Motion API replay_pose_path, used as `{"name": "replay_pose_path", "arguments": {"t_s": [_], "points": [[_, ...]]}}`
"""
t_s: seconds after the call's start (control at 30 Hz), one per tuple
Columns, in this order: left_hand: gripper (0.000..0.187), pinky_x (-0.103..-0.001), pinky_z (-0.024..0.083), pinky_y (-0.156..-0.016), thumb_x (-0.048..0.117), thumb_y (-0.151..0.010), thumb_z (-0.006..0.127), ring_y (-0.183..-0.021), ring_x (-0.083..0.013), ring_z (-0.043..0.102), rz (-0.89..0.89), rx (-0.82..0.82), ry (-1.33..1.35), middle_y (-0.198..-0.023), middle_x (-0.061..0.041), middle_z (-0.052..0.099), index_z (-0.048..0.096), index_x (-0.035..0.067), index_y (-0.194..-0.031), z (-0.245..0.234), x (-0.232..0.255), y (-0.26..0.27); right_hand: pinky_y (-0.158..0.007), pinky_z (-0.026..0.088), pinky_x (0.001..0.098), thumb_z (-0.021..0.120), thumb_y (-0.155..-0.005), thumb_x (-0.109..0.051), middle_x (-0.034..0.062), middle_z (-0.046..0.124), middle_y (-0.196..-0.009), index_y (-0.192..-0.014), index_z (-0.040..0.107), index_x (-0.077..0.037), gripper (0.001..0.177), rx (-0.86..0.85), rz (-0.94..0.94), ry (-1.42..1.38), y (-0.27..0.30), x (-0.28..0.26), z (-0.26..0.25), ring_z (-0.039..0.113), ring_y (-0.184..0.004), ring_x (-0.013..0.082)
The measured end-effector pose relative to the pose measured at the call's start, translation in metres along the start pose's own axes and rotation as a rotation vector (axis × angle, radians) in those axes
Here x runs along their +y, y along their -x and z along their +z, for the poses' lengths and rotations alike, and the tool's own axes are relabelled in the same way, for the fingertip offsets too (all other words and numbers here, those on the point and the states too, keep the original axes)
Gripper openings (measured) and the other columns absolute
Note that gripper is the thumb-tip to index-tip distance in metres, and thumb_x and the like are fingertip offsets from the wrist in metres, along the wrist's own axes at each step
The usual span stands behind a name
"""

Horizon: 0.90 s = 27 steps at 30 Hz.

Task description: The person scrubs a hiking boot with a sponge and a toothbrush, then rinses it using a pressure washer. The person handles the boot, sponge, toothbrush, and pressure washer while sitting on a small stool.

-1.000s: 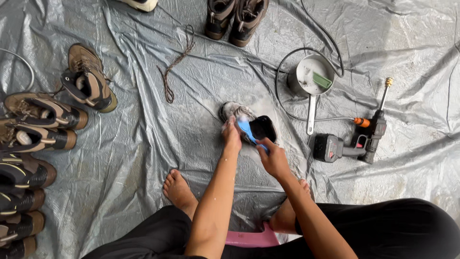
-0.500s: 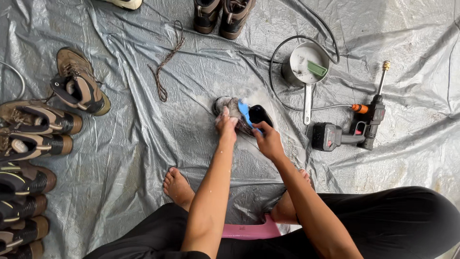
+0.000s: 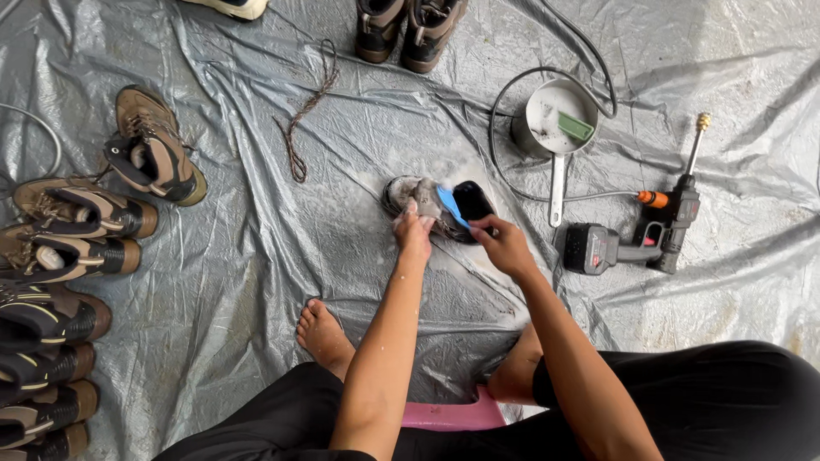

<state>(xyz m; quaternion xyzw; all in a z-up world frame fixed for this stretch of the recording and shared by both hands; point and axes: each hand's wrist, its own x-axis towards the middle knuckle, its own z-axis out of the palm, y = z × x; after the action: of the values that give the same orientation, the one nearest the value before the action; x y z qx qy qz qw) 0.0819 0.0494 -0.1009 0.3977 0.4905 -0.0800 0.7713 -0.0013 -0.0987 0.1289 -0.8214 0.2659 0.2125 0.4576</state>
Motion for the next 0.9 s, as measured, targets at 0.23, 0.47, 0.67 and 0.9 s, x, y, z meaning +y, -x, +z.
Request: {"name": "replay_pose_path", "arguments": {"t_s": [0.23,0.47,0.67,0.9], "points": [[0.054,-0.054,0.061,-0.097,0.033,-0.100,0.077,-0.096,-0.0392,0.072,-0.008,0.012,0.015,-0.103,-0.025,0.058,0.065,-0.001,-0.139,0.003,0.020,0.028,-0.094,0.058,0.0516,0.074,-0.094,-0.031,0.0130,0.080,-0.102,-0.116,0.079,-0.029,0.023,-0.009,-0.101,0.030,-0.005,0.004,0.000,0.076,-0.102,0.0391],[0.048,-0.048,0.061,-0.098,0.039,-0.100,0.078,-0.121,-0.0377,0.070,0.204,0.098,-0.206,-0.127,-0.029,0.071,0.073,0.003,-0.132,0.014,0.048,0.062,-0.097,0.056,0.0559,0.072,-0.094,-0.036,0.0126,0.079,-0.116,-0.118,0.077,-0.034,0.024,-0.007,-0.160,0.111,0.021,0.016,0.012,0.072,-0.110,0.0444],[0.057,-0.051,0.063,-0.093,0.039,-0.101,0.076,-0.111,-0.0422,0.070,0.080,0.017,-0.016,-0.115,-0.037,0.067,0.066,-0.003,-0.138,0.027,0.040,0.076,-0.095,0.057,0.0535,0.068,-0.098,-0.036,0.0085,0.080,-0.109,-0.117,0.076,-0.037,0.021,0.101,-0.221,0.151,-0.026,0.007,0.019,0.073,-0.104,0.0417],[0.061,-0.054,0.060,-0.096,0.038,-0.102,0.076,-0.112,-0.0480,0.070,0.093,-0.024,-0.012,-0.120,-0.038,0.067,0.062,-0.008,-0.140,0.026,0.038,0.081,-0.097,0.056,0.0560,0.070,-0.096,-0.039,0.0147,0.080,-0.107,-0.119,0.077,-0.039,0.024,0.079,-0.163,0.223,-0.006,-0.004,0.005,0.072,-0.107,0.0435]]}}
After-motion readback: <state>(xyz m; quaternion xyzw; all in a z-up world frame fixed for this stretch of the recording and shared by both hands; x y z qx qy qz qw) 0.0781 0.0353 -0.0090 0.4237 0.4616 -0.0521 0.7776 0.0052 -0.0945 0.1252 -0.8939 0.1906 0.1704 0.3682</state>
